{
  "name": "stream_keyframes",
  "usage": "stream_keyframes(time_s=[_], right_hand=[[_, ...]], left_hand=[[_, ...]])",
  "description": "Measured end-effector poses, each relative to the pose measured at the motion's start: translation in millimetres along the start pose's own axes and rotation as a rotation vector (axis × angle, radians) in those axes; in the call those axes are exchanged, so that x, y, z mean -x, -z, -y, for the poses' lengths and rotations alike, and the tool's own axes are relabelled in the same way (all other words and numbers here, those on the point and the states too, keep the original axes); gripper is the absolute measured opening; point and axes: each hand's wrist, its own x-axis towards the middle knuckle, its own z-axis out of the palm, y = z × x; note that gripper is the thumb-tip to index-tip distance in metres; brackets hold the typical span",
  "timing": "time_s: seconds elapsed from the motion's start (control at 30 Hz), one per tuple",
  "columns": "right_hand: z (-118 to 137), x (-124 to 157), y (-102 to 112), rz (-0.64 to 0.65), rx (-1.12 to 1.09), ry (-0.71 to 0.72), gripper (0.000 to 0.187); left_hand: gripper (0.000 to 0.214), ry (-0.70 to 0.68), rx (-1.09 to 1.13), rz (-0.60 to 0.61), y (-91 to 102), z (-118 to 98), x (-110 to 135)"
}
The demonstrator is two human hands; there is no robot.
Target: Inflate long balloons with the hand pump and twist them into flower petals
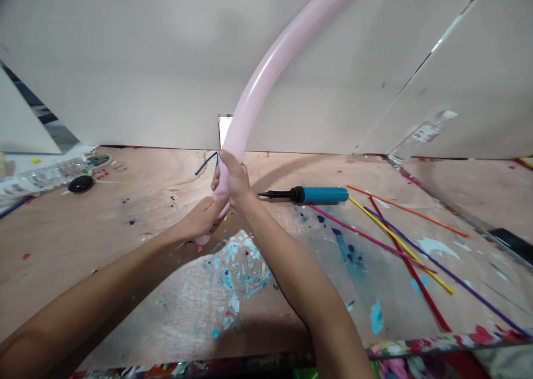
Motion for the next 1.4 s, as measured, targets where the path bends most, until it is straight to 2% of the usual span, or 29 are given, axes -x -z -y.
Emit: stream_keyframes(time_s=[0.27, 0.53, 0.63, 0.73, 0.83, 0.93, 1.0, 1.07, 1.13, 1.2, 1.3, 1.4], right_hand=[[-8, 1, -4, 0.061, 0.034, 0.046, 0.047], [-11, 6, -6, 0.045, -0.008, 0.057, 0.05], [-16, 5, -3, 0.001, 0.02, 0.056, 0.048], [-11, 3, 3, 0.003, 0.047, 0.032, 0.035], [12, -1, 13, 0.04, 0.02, 0.026, 0.034], [38, -6, 24, -0.003, -0.065, 0.09, 0.038], [44, -8, 27, -0.036, -0.133, 0.115, 0.034], [38, -9, 26, -0.028, -0.174, 0.089, 0.031], [25, -9, 21, -0.016, -0.168, 0.039, 0.03], [14, -8, 16, -0.037, -0.126, 0.024, 0.031], [11, -8, 16, -0.086, -0.092, 0.057, 0.033], [14, -8, 19, -0.123, -0.12, 0.052, 0.032]], left_hand=[[0.048, -0.044, -0.189, -0.033, 5.1, 4, -4], [0.052, -0.167, -0.387, -0.085, 1.0, 8, -3], [0.052, -0.198, -0.406, -0.099, -1.9, 8, -2], [0.054, -0.115, -0.257, -0.004, 1.8, 5, 0], [0.055, 0.094, 0.017, 0.228, 16.3, 1, 3], [0.055, 0.273, 0.276, 0.436, 31.8, 2, 5], [0.052, 0.346, 0.491, 0.444, 35.3, 3, 5], [0.05, 0.379, 0.666, 0.386, 32.0, 3, 4], [0.052, 0.37, 0.765, 0.387, 25.1, 0, 4], [0.054, 0.34, 0.823, 0.441, 18.7, -3, 4], [0.054, 0.322, 0.792, 0.476, 14.0, -6, 6], [0.056, 0.279, 0.598, 0.381, 10.5, -6, 7]])
